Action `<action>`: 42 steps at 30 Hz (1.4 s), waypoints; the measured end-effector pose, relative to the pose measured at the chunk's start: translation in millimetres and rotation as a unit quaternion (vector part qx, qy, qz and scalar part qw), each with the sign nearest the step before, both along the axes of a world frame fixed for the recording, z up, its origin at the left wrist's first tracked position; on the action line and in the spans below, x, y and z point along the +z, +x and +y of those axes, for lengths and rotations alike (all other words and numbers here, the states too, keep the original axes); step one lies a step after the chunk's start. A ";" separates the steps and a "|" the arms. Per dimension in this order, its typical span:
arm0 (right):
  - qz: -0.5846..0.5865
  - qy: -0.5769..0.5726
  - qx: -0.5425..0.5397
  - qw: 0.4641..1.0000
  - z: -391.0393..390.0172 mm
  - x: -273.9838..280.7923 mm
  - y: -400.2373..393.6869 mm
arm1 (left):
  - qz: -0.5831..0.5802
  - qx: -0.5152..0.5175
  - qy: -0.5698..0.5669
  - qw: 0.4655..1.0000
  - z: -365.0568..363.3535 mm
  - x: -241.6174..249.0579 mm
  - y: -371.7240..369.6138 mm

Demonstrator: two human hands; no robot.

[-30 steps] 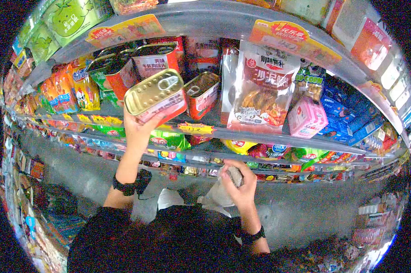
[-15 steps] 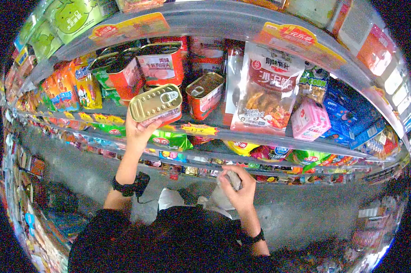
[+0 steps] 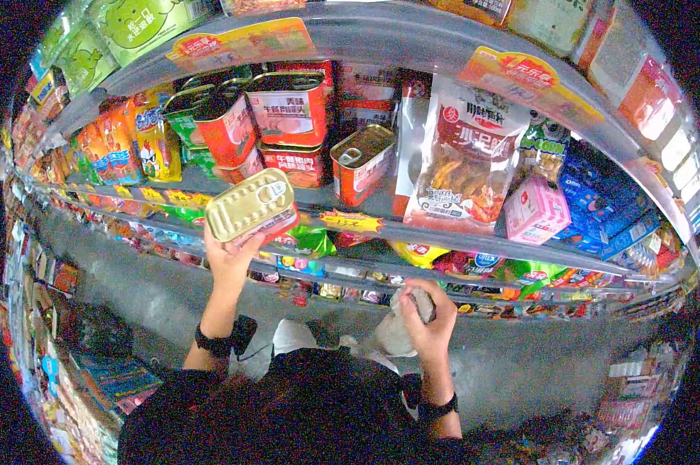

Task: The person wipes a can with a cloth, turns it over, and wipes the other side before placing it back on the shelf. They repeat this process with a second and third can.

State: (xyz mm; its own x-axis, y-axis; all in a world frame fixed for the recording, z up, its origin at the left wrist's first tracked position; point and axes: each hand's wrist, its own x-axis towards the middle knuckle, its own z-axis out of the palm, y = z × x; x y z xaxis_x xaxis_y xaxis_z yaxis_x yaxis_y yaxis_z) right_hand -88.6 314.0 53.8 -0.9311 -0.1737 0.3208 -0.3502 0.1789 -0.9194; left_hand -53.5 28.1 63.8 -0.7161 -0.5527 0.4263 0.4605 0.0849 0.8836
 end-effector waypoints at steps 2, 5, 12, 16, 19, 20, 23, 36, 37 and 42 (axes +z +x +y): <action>0.006 0.003 -0.001 1.000 -1.6 3.6 0.3 | 0.028 0.006 0.013 0.999 -9.5 1.4 9.3; 0.017 0.014 -0.021 1.000 -2.0 2.8 1.4 | 0.030 0.140 -0.050 0.988 -28.3 -0.1 24.9; 0.025 0.007 -0.022 0.999 -8.8 -5.0 1.3 | 0.070 0.404 -0.118 0.904 -94.4 15.6 26.0; 0.013 0.013 -0.008 1.000 -14.0 -5.3 1.8 | -0.002 0.467 -0.130 0.875 -132.6 17.6 14.2; 0.005 0.011 -0.001 1.000 -18.2 -5.3 5.0 | -0.083 0.499 -0.140 0.851 -153.5 17.9 3.0; 0.001 0.008 0.000 1.000 -19.1 -5.3 5.2 | -0.051 0.488 -0.149 0.859 -163.6 11.5 -3.3; 0.004 0.017 0.006 1.000 -19.3 -3.1 7.7 | -0.012 0.471 -0.155 0.868 -173.2 7.0 -16.3; -0.012 0.019 -0.043 0.999 -12.0 -9.6 16.4 | -0.019 0.079 0.053 0.995 -237.3 3.2 12.4; -0.002 0.022 -0.046 0.999 -14.7 -9.7 16.3 | -0.019 0.078 0.053 0.995 -241.2 1.7 11.5; 0.010 0.025 -0.058 0.998 -33.9 -7.1 21.1 | -0.061 -0.036 0.095 0.993 -260.8 3.3 5.2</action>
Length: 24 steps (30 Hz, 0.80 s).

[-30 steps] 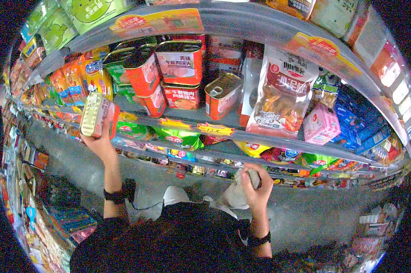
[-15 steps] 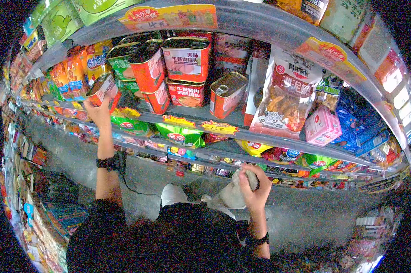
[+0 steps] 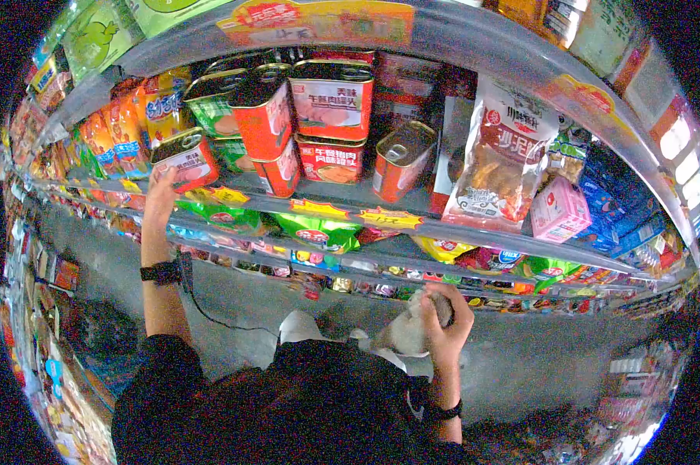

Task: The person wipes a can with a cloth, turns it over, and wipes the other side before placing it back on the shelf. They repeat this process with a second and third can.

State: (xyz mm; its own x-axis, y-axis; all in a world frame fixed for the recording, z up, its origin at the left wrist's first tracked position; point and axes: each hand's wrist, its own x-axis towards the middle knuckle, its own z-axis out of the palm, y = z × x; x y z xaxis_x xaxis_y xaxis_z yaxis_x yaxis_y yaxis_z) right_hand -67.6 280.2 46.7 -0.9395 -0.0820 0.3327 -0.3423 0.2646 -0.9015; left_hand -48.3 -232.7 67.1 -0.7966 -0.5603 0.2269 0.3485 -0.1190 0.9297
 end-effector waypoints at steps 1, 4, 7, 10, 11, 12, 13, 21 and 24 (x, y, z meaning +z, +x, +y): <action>-0.001 -0.008 -0.005 1.000 -3.9 -0.1 1.6 | 0.000 -0.001 0.000 1.000 -9.4 -2.4 -1.4; -0.008 -0.014 -0.017 1.000 -20.9 5.6 6.8 | -0.016 -0.075 -0.042 0.996 -35.1 -9.0 -10.7; -0.017 -0.015 -0.022 1.000 -39.0 9.5 11.6 | -0.020 -0.112 -0.005 0.994 -45.5 -6.6 -15.2; -0.013 -0.019 -0.030 0.999 -55.1 12.4 16.1 | -0.039 -0.160 -0.021 0.986 -54.2 -0.1 -20.1; -0.008 -0.018 -0.032 0.999 -58.9 13.3 17.0 | -0.058 -0.170 -0.034 0.983 -55.2 1.3 -20.8; -0.007 -0.017 -0.033 0.999 -61.7 13.6 18.0 | -0.058 -0.171 -0.033 0.983 -54.3 1.7 -21.3; -0.008 -0.012 -0.038 0.999 -64.8 13.7 18.6 | -0.063 -0.149 -0.049 0.986 -52.5 2.2 -21.6; -0.006 -0.005 -0.032 0.999 -85.7 10.6 19.2 | -0.013 -0.147 -0.120 0.982 -38.7 14.9 -24.1; -0.015 -0.006 -0.033 0.999 -89.4 11.0 18.3 | -0.041 -0.141 -0.121 0.982 -37.5 18.3 -21.2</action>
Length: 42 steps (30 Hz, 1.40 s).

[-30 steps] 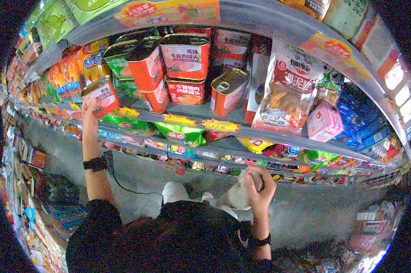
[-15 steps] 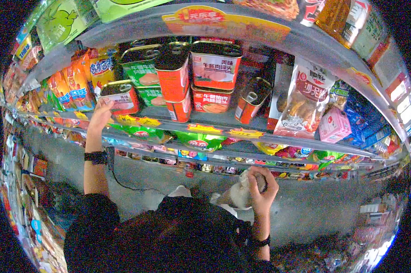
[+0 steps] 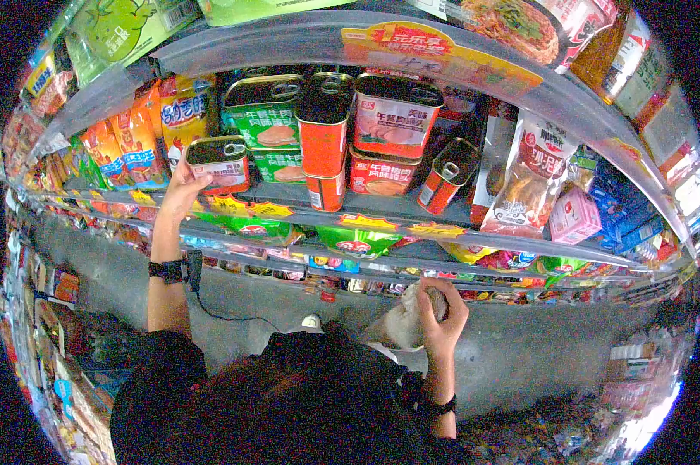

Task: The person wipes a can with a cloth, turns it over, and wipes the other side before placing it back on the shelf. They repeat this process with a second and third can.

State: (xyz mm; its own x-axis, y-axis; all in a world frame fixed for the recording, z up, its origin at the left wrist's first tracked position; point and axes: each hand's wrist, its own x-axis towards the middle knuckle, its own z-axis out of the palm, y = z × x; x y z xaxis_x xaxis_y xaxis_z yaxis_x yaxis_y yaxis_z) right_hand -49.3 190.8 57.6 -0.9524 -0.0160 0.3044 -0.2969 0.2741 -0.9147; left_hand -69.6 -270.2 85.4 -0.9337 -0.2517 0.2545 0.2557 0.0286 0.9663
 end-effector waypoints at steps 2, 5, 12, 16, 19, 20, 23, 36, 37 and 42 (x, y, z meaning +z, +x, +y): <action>0.001 0.011 -0.001 1.000 -1.3 -1.2 -1.0 | 0.000 -0.007 0.005 1.000 -2.3 -1.1 -0.3; 0.001 0.002 0.010 1.000 -6.0 0.0 -3.2 | -0.020 -0.010 0.003 1.000 -2.5 4.7 -0.2; -0.003 0.008 0.026 1.000 -12.3 -1.6 -6.5 | -0.007 0.031 -0.142 0.989 6.7 13.7 2.4; -0.004 0.002 0.027 1.000 -11.6 -2.4 -5.2 | 0.010 0.047 -0.185 0.982 8.2 13.4 3.1; -0.012 0.011 0.018 1.000 -9.1 -2.3 -3.3 | 0.009 0.033 -0.115 0.993 13.2 18.2 4.7; -0.011 0.018 0.009 1.000 -8.3 -2.2 -3.8 | 0.031 0.056 -0.112 0.992 14.1 16.3 4.9; -0.013 0.016 0.006 1.000 -5.8 -2.0 -4.5 | 0.069 0.094 -0.102 0.988 19.0 11.8 5.8; -0.016 0.030 -0.003 0.999 -0.1 -1.6 -2.5 | 0.029 0.033 -0.024 0.999 8.5 22.7 3.0; -0.016 0.032 -0.003 0.999 -0.9 -1.8 -2.5 | 0.029 0.034 -0.024 0.999 6.0 21.9 2.2; -0.023 0.023 0.004 0.999 -1.5 -6.7 -3.8 | 0.003 -0.019 0.037 0.999 -3.2 7.6 -2.3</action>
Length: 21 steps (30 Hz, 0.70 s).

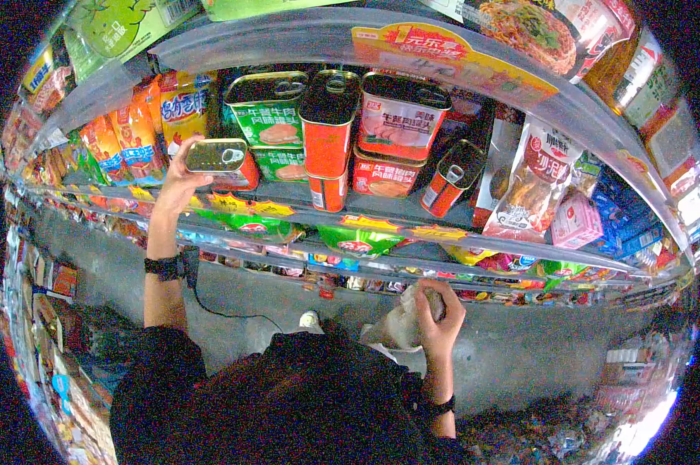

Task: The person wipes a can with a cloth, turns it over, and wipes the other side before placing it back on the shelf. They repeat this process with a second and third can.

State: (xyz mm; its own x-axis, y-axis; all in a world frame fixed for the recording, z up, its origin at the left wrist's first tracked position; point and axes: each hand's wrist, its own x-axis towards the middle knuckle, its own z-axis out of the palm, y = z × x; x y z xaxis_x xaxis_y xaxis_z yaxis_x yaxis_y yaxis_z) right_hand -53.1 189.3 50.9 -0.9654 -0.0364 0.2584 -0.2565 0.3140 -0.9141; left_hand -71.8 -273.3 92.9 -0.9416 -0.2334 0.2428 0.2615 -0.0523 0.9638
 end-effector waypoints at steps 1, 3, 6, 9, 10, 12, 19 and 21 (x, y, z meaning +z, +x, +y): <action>-0.001 -0.001 0.003 1.000 -1.0 1.3 -0.1 | 0.000 0.000 0.000 1.000 -0.8 -1.8 -0.7; -0.002 -0.001 0.006 1.000 -2.3 1.9 -0.7 | -0.005 -0.009 0.009 1.000 -2.0 -3.9 -1.5; 0.001 -0.004 0.012 1.000 -4.3 1.3 -0.7 | -0.019 -0.007 -0.020 1.000 0.4 -0.6 -2.8; 0.005 -0.006 0.011 1.000 -5.3 1.2 -0.5 | -0.060 0.015 -0.100 0.993 10.6 13.9 1.4; 0.005 -0.007 0.014 1.000 -5.0 0.5 -0.7 | -0.060 0.014 -0.100 0.993 11.6 14.2 1.6; 0.007 -0.008 0.015 1.000 -4.1 0.8 -1.4 | 0.018 0.105 -0.341 0.934 13.2 14.3 2.0; 0.002 -0.014 0.023 1.000 -5.8 6.1 -2.2 | 0.032 0.139 -0.375 0.916 12.7 10.6 11.4; 0.013 -0.004 0.029 0.999 -4.2 7.0 -4.8 | 0.049 0.178 -0.382 0.906 19.2 8.4 16.7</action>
